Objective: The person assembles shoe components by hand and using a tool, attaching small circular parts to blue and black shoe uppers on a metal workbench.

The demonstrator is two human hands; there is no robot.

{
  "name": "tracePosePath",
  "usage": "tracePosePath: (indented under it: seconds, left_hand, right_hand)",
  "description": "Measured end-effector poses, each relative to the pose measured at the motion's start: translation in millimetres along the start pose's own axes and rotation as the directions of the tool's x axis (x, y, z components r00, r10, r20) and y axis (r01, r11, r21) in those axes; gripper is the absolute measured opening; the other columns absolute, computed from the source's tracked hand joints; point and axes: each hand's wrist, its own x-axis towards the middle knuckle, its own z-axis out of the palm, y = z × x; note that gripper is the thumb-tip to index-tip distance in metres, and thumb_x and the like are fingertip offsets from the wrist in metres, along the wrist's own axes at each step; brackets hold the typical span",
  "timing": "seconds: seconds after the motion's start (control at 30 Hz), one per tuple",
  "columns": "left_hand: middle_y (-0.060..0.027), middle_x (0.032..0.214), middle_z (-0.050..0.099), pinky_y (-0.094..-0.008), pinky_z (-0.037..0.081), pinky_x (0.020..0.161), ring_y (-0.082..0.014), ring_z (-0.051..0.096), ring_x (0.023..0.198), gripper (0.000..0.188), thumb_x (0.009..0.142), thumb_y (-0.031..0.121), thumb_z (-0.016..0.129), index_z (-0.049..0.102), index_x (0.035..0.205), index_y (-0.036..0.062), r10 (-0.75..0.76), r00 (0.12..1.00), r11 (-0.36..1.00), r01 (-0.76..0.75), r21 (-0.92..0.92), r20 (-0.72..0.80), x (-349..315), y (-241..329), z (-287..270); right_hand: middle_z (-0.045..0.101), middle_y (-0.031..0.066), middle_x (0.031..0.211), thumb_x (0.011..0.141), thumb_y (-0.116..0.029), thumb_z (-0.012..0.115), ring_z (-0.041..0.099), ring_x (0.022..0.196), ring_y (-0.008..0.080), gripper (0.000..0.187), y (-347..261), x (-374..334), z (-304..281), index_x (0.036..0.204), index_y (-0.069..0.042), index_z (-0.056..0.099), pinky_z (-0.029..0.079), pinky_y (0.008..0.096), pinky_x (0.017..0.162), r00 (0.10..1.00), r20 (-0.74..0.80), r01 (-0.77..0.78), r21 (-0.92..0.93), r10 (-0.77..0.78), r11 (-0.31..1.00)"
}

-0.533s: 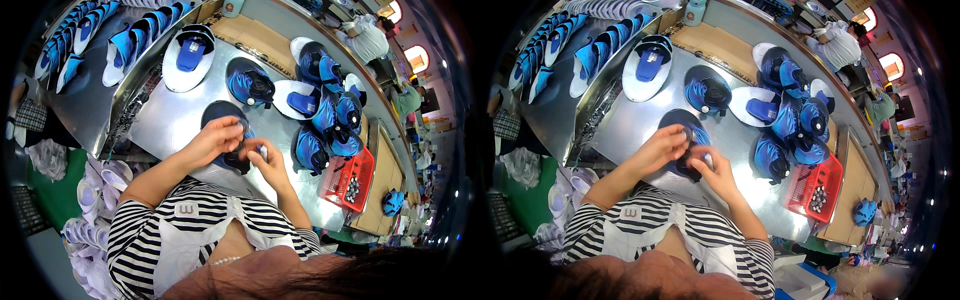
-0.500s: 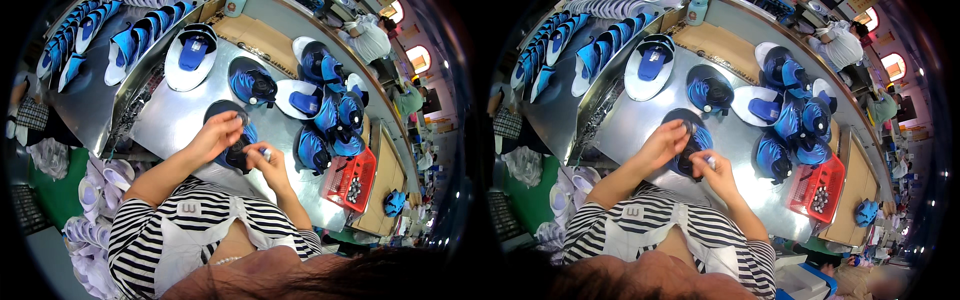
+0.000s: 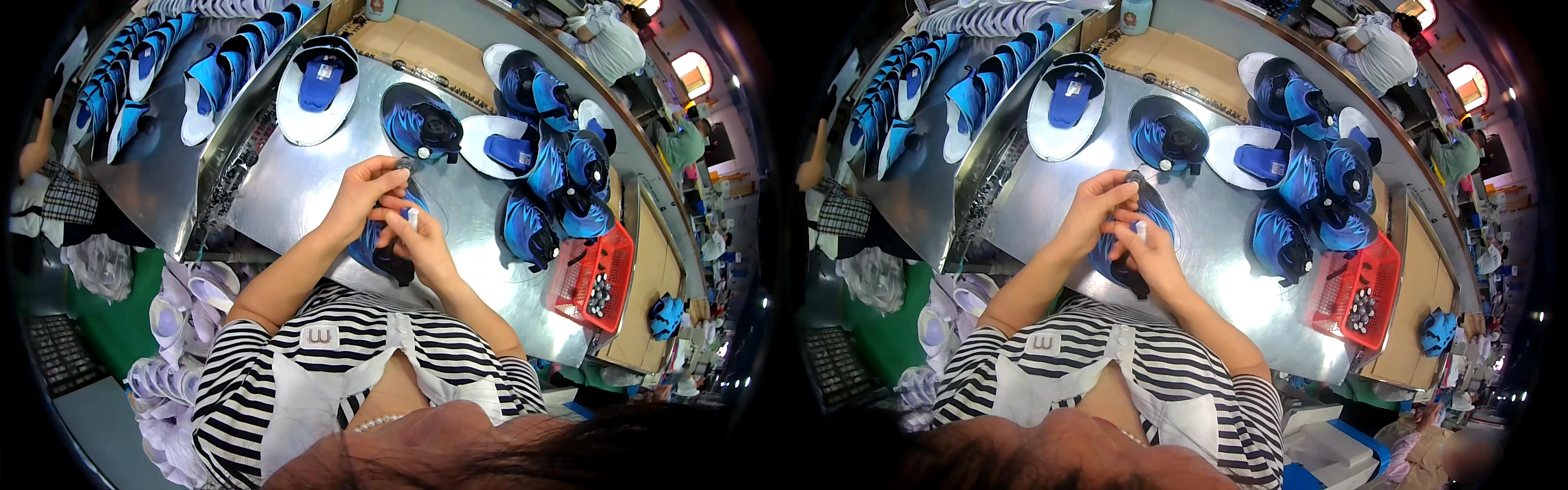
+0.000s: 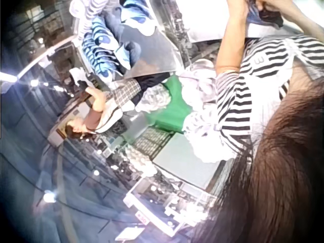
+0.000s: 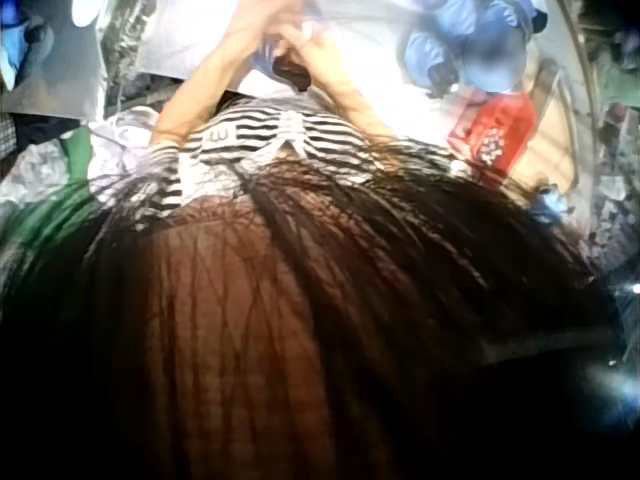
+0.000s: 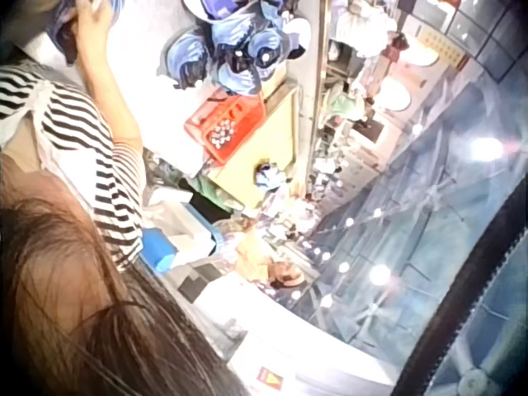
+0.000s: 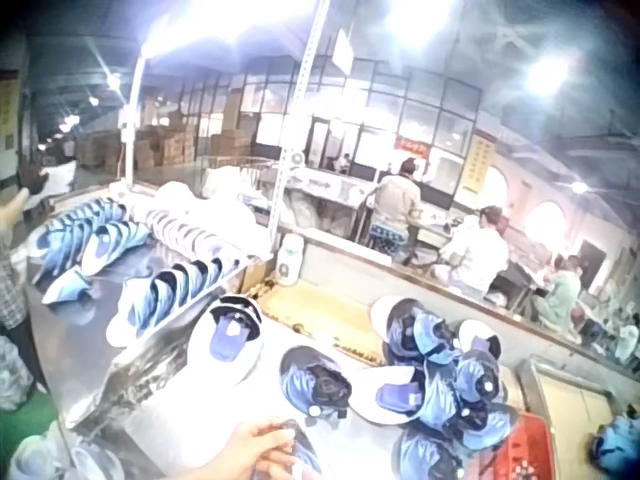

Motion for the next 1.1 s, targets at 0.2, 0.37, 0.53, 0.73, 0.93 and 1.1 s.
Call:
tracePosePath:
  seconds: [0.2, 0.37, 0.53, 0.73, 0.93, 1.1]
  left_hand:
    - [-0.0052, 0.088, 0.064, -0.0246, 0.046, 0.077, -0.0127, 0.059, 0.080, 0.015, 0.091, 0.017, 0.061, 0.061, 0.098, 0.0031, -0.076, 0.997, 0.984, 0.075, -0.161, 0.002, 32, -32, -25]
    - [-0.0062, 0.087, 0.063, -0.0240, 0.050, 0.073, -0.0125, 0.060, 0.078, 0.020, 0.090, 0.015, 0.063, 0.059, 0.104, 0.0017, -0.071, 0.997, 0.973, 0.073, -0.220, 0.017, 53, -45, -29]
    - [-0.0063, 0.087, 0.063, -0.0235, 0.048, 0.071, -0.0117, 0.061, 0.079, 0.033, 0.095, 0.022, 0.056, 0.053, 0.120, 0.0012, 0.025, 0.998, 0.998, -0.027, 0.051, 0.050, 4, -24, -43]
    - [-0.0054, 0.104, 0.062, -0.0257, 0.042, 0.091, -0.0120, 0.058, 0.096, 0.027, 0.097, 0.020, 0.053, 0.054, 0.118, 0.0030, 0.066, 0.994, 0.996, -0.061, -0.060, 0.083, -21, -52, -23]
    - [-0.0010, 0.101, 0.061, -0.0265, 0.038, 0.090, -0.0099, 0.053, 0.098, 0.026, 0.095, 0.026, 0.056, 0.062, 0.107, 0.0037, -0.021, 0.997, 0.972, 0.037, -0.233, 0.070, -12, -61, -43]
    - [-0.0019, 0.105, 0.061, -0.0279, 0.038, 0.093, -0.0108, 0.053, 0.102, 0.027, 0.096, 0.025, 0.054, 0.062, 0.108, 0.0029, -0.025, 0.996, 0.957, 0.048, -0.287, 0.085, -12, -69, -45]
  right_hand:
    - [0.055, -0.0013, 0.070, 0.094, -0.011, 0.057, 0.045, 0.060, 0.0030, 0.017, 50, 14, 5, 0.100, 0.003, 0.063, 0.035, 0.0185, 0.053, 0.894, -0.128, 0.356, -0.382, -0.430, 0.853]
    - [0.061, 0.0019, 0.072, 0.093, -0.005, 0.056, 0.052, 0.063, 0.0055, 0.017, 40, 13, -7, 0.107, 0.002, 0.064, 0.041, 0.0180, 0.058, 0.946, -0.064, 0.259, -0.437, -0.317, 0.862]
    - [0.067, 0.0098, 0.092, 0.084, 0.007, 0.062, 0.059, 0.065, 0.0115, 0.034, 8, -38, -68, 0.117, 0.000, 0.059, 0.049, 0.0232, 0.065, 0.824, -0.016, 0.377, -0.731, -0.566, 0.569]
    - [0.057, 0.0110, 0.118, 0.066, -0.020, 0.078, 0.056, 0.099, 0.0298, 0.061, -16, -9, -73, 0.122, -0.010, 0.057, 0.050, 0.0376, 0.080, 0.732, 0.609, 0.617, -0.783, -0.305, -0.082]
    - [0.057, 0.0085, 0.114, 0.061, -0.020, 0.078, 0.055, 0.102, 0.0265, 0.056, -26, 16, -68, 0.113, -0.008, 0.061, 0.051, 0.0366, 0.077, 0.679, 0.710, 0.729, -0.682, -0.187, 0.058]
    - [0.060, 0.0053, 0.102, 0.058, -0.019, 0.073, 0.057, 0.095, 0.0237, 0.048, -13, 23, -50, 0.102, -0.007, 0.060, 0.052, 0.0359, 0.067, 0.627, 0.772, 0.755, -0.635, -0.102, -0.165]
